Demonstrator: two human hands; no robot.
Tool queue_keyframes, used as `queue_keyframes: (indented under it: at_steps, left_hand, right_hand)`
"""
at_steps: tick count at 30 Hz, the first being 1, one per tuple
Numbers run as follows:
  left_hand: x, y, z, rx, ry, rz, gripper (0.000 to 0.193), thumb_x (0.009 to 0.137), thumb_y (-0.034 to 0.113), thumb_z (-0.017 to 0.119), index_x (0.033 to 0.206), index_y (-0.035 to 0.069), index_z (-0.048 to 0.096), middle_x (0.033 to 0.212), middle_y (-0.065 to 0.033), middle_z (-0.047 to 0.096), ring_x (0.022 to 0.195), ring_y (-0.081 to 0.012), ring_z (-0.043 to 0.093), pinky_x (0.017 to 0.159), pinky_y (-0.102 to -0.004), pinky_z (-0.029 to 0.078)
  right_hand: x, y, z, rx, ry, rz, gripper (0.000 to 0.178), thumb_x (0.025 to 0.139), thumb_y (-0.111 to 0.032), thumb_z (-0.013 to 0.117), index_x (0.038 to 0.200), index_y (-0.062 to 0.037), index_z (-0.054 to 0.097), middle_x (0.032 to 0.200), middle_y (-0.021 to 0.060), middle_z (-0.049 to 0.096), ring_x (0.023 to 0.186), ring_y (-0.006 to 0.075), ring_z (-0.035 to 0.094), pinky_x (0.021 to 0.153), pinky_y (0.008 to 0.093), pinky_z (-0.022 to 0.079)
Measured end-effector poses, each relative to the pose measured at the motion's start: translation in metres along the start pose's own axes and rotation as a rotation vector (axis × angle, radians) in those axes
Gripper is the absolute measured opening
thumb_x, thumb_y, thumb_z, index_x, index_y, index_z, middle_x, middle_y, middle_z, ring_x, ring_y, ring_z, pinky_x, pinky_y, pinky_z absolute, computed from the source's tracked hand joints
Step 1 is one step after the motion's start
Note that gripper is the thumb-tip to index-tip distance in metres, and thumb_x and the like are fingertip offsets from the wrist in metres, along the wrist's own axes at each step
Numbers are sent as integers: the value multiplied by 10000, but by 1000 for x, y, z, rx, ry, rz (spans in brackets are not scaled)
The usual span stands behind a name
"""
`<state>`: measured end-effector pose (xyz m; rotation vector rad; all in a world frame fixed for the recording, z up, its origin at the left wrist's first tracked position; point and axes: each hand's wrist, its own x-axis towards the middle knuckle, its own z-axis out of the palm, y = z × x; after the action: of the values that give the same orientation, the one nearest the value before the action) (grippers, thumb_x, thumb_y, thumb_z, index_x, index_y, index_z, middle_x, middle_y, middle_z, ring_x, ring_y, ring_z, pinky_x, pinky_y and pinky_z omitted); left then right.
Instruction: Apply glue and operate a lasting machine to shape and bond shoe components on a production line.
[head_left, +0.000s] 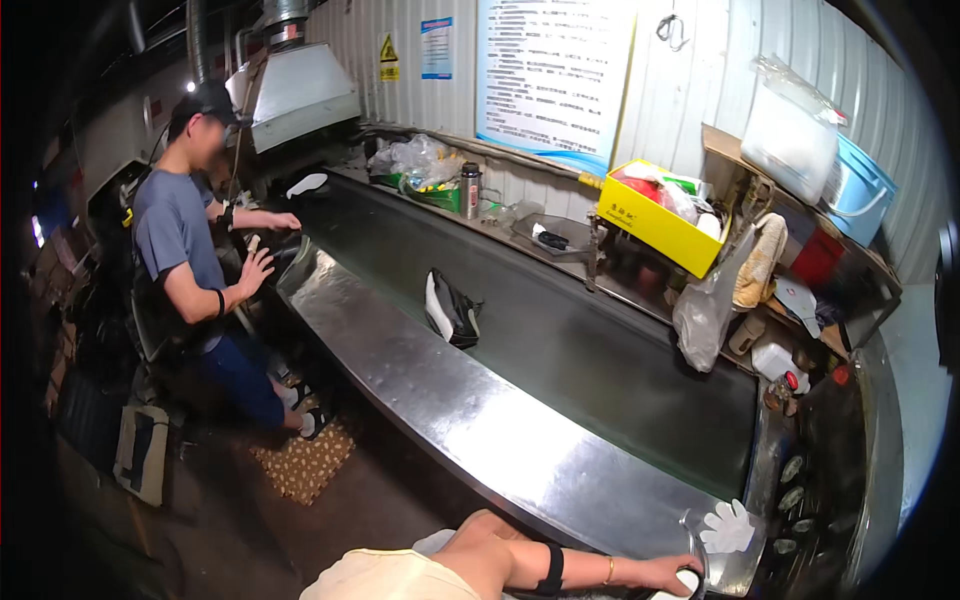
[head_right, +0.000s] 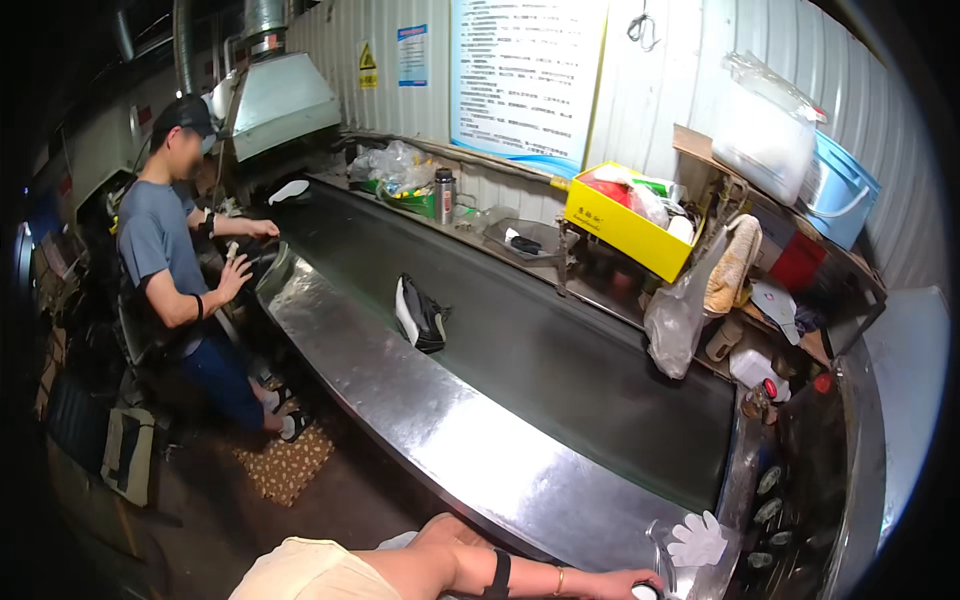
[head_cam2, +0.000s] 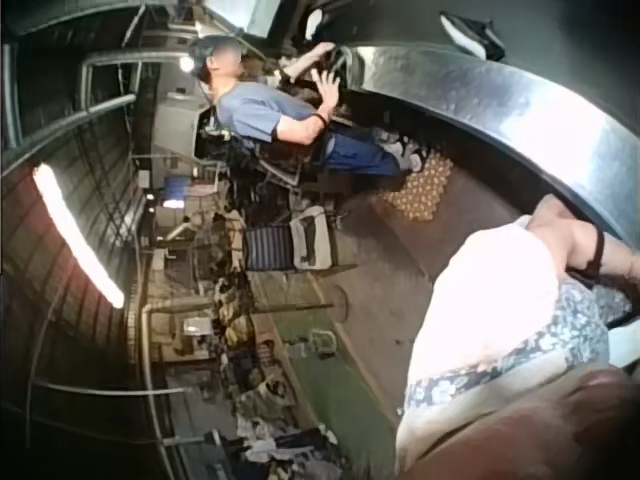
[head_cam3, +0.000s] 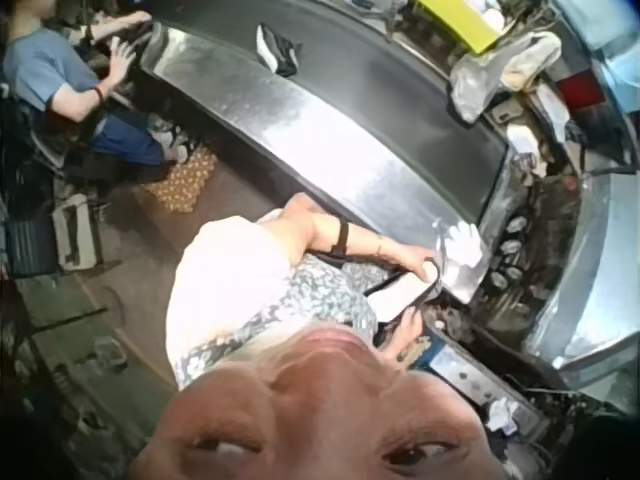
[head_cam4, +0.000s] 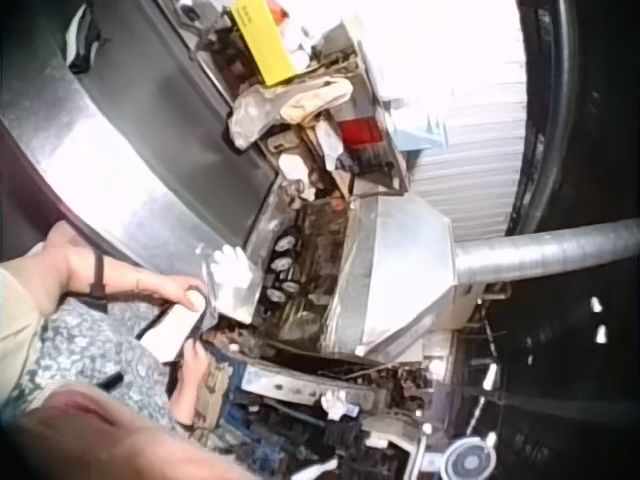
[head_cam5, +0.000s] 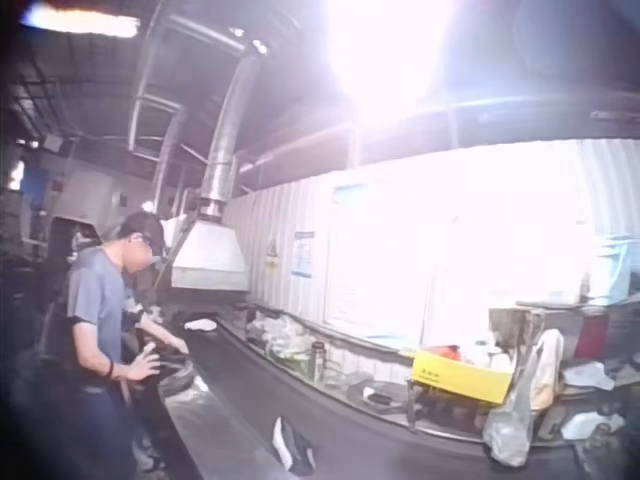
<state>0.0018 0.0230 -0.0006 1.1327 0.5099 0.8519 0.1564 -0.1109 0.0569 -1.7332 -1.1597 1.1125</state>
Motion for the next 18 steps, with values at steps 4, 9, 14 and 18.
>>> queue_keyframes:
  at_steps: [4, 9, 14, 18]
  left_hand:
    - [-2, -23, 23, 42, -71, -183, 550, 689, 124, 757, 1185, 64, 525, 1078, -106, 597, 1027, -201, 564, 900, -324, 448]
    - [-1, -41, 33, 243, -2, -244, 568, 683, 161, 780, 1174, 38, 523, 1093, -160, 612, 1018, -273, 591, 871, -367, 466]
    - [5, -42, 27, 277, -78, -262, 572, 653, 206, 801, 1177, 58, 627, 1095, -150, 668, 1047, -274, 619, 909, -380, 484]
    - [15, -43, 32, 401, -55, -288, 561, 650, 220, 791, 1160, 47, 634, 1090, -175, 666, 1044, -293, 623, 897, -388, 489]
  right_hand:
    - [98, -32, 18, 33, 47, -109, 421, 964, -285, 546, 1246, 28, 564, 1099, 209, 643, 988, 269, 601, 886, 392, 479]
    - [140, -11, 25, -268, 92, -229, 425, 957, -334, 537, 1252, -30, 571, 1081, 226, 650, 980, 278, 624, 877, 405, 491]
    - [49, 37, 14, -660, 64, -89, 431, 949, -384, 528, 1258, -88, 579, 1063, 243, 657, 972, 288, 648, 867, 418, 503]
    - [7, 43, 14, -881, 31, 115, 437, 943, -424, 521, 1263, -134, 585, 1048, 257, 663, 965, 295, 667, 859, 429, 513]
